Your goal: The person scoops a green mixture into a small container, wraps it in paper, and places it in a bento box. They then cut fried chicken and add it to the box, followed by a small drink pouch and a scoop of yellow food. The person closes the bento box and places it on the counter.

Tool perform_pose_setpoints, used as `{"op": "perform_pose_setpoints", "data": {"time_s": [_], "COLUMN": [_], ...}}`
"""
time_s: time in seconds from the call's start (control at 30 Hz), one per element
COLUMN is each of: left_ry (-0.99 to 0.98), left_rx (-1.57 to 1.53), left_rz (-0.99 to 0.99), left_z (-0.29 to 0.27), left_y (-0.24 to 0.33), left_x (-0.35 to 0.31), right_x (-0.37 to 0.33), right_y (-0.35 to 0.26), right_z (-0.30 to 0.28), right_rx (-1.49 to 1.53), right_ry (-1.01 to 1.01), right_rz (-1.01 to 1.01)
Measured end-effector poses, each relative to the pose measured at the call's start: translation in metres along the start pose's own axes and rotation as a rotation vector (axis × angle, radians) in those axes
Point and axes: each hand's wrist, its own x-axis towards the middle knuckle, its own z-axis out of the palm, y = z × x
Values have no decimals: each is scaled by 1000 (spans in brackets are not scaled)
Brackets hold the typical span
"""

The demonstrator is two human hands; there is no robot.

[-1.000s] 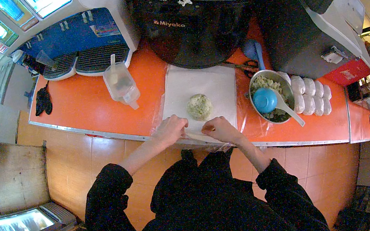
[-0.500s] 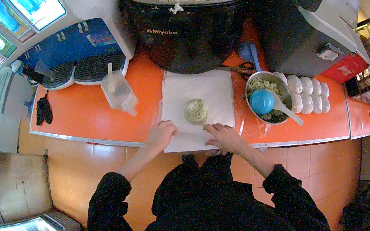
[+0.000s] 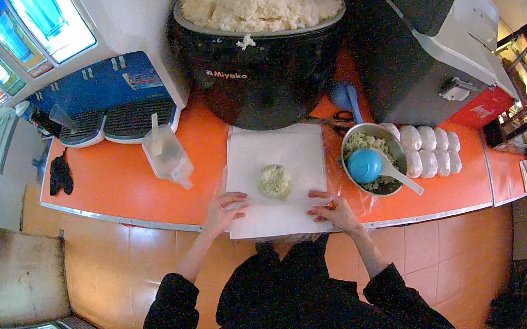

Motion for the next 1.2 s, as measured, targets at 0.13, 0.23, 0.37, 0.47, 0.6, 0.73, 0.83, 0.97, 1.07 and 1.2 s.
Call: {"op": "perform_pose_setpoints", "data": {"time_s": [0.13, 0.23, 0.37, 0.47, 0.6, 0.73, 0.83, 0.97, 1.07, 1.2], "left_ry": [-110, -51, 41, 80, 317, 524, 598, 745, 471, 129], "left_rx": [278, 384, 473, 227, 248, 475, 443, 482, 962, 1166], "left_rz": [420, 370, 433, 384, 280, 279, 358, 296, 576, 644], "left_z": [-12, -13, -10, -9, -1, 11, 13, 21, 49, 86], "left_y": [-15, -16, -7, 0, 1, -9, -12, 6, 24, 31], "left_x": [-7, -29, -53, -54, -35, -21, -23, -39, -56, -54], "right_x": [1, -10, -28, -33, -11, 11, 10, 1, 12, 56], "right_y": [18, 27, 20, 7, 0, 10, 14, 11, 11, 19], "right_z": [-10, -15, -9, -3, -1, 1, 2, 1, 0, 5], "right_rx": [-487, -323, -519, -544, -205, -280, -169, -204, -175, -299], "right_ry": [-112, -211, -120, 50, 192, 282, 289, 286, 330, 544], "right_rz": [-506, -355, -437, -499, -291, -269, -249, -110, -155, -436]}}
